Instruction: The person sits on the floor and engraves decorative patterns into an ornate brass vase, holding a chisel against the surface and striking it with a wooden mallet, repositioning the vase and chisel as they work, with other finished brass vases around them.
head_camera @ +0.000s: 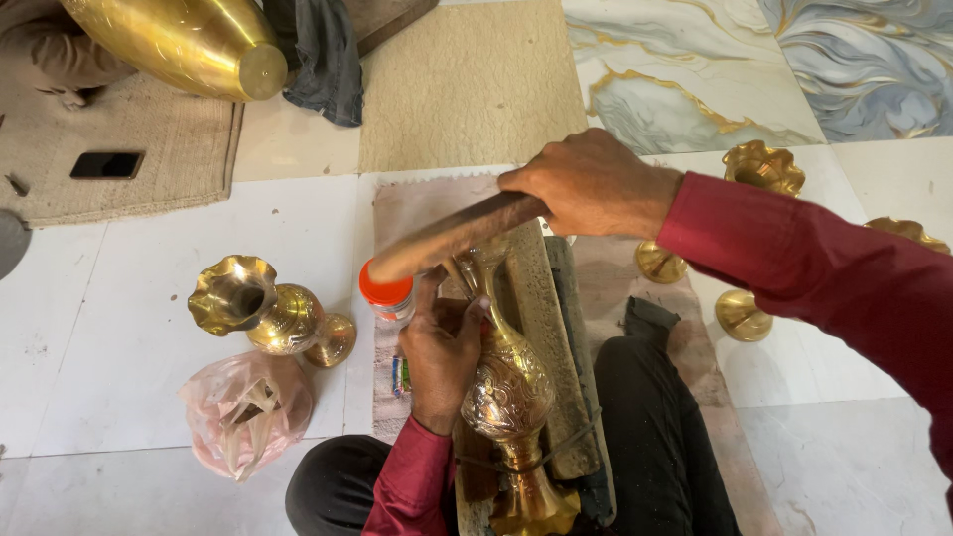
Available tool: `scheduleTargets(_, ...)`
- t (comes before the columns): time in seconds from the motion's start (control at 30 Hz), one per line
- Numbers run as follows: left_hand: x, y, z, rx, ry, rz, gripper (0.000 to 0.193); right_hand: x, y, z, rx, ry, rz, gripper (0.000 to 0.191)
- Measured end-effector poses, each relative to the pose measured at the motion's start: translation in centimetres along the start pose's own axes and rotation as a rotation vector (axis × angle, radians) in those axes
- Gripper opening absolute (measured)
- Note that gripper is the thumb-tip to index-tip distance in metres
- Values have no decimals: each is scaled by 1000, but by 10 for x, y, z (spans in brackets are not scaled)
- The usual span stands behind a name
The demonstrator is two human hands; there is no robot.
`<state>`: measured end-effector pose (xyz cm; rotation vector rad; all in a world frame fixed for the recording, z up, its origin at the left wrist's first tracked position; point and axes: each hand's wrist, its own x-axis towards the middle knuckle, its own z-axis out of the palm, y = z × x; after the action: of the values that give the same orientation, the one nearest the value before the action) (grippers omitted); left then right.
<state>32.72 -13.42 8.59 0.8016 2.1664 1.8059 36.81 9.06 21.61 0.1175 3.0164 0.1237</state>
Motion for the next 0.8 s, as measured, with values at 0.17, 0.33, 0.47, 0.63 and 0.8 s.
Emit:
scheduleTargets(0.17, 1, 14, -30, -10, 6, 25, 47, 6, -21, -21, 578, 66, 155, 30)
scheduleTargets(0.33, 5, 25, -59, 9, 22, 70, 46, 8, -36, -47, 476, 195, 74, 31)
scheduleTargets(0.47, 13, 31, -72, -33, 10, 41, 49, 18, -44, -50, 813, 130, 118, 26)
scheduleTargets(0.63, 21, 35, -86, -27, -1, 31, 52, 36, -45, -48, 136, 51, -7, 45)
scheduleTargets(0.8, 32, 32, -102, -31, -32, -17, 48, 49, -58, -51, 804, 162, 81, 29)
